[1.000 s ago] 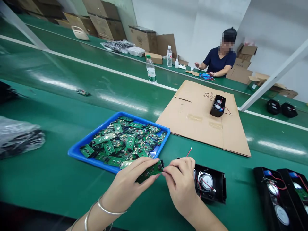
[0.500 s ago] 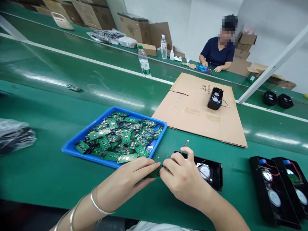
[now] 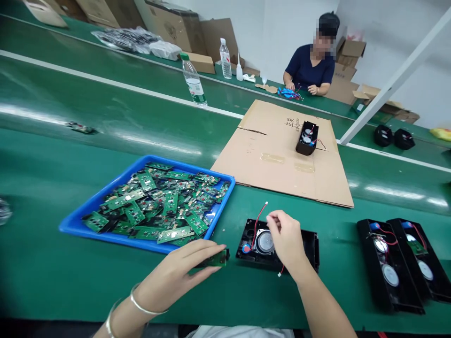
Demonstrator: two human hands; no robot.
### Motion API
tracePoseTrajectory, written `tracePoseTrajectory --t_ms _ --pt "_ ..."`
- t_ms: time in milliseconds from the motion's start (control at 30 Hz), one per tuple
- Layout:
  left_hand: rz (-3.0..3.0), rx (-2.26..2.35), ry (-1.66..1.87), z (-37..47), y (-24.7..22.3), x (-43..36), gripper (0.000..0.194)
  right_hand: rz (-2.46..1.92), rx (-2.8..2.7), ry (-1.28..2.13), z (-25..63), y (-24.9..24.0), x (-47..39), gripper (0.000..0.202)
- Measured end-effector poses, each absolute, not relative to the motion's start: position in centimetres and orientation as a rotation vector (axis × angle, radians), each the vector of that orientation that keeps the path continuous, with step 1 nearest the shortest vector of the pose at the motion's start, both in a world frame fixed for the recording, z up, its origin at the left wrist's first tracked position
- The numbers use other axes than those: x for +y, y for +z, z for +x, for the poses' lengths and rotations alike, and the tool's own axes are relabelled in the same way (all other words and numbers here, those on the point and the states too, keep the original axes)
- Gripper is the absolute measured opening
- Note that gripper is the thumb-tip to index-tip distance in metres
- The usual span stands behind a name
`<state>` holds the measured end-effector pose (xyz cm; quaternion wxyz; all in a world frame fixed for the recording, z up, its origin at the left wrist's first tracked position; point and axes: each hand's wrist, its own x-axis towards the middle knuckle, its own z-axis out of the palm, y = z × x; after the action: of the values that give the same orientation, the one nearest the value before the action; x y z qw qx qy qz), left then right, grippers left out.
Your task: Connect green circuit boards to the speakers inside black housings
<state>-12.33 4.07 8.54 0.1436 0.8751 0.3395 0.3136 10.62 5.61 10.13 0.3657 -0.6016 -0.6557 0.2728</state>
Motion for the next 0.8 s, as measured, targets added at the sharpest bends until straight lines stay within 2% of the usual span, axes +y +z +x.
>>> tracePoseTrajectory --t_ms 100,200,400,467,567,700,800 --pt "2.295 1.26 1.093 -12.0 7.3 3.5 0.022 -1.693 -1.356 1.047 10.7 8.8 6.7 0.029" --pt "2.17 1.363 1.194 -11.4 6.8 3.0 0.021 -1.606 -1.309 1.173 9.7 8.7 7.9 0.041" --pt "1.72 1.359 1.257 -11.0 7.2 2.8 0.023 -1.468 -1.382 1.31 8.8 10.0 7.8 0.037" --pt "1.315 1.293 1.247 -10.7 7.1 3.0 0.024 -1.512 -1.545 1.122 9.0 10.0 7.0 0.034" --pt "0.909 1.117 1.157 -9.9 6.6 3.4 0.033 -1.51 -1.919 0.539 8.8 9.8 5.5 0.031" --pt "0.82 1.008 1.119 -8.8 6.3 3.4 0.045 -1.34 -2.228 0.0 8.1 9.9 4.1 0.033" --pt "0.818 1.009 1.149 -8.5 6.6 3.2 0.041 -1.285 -2.25 -0.14 7.6 10.2 3.7 0.03"
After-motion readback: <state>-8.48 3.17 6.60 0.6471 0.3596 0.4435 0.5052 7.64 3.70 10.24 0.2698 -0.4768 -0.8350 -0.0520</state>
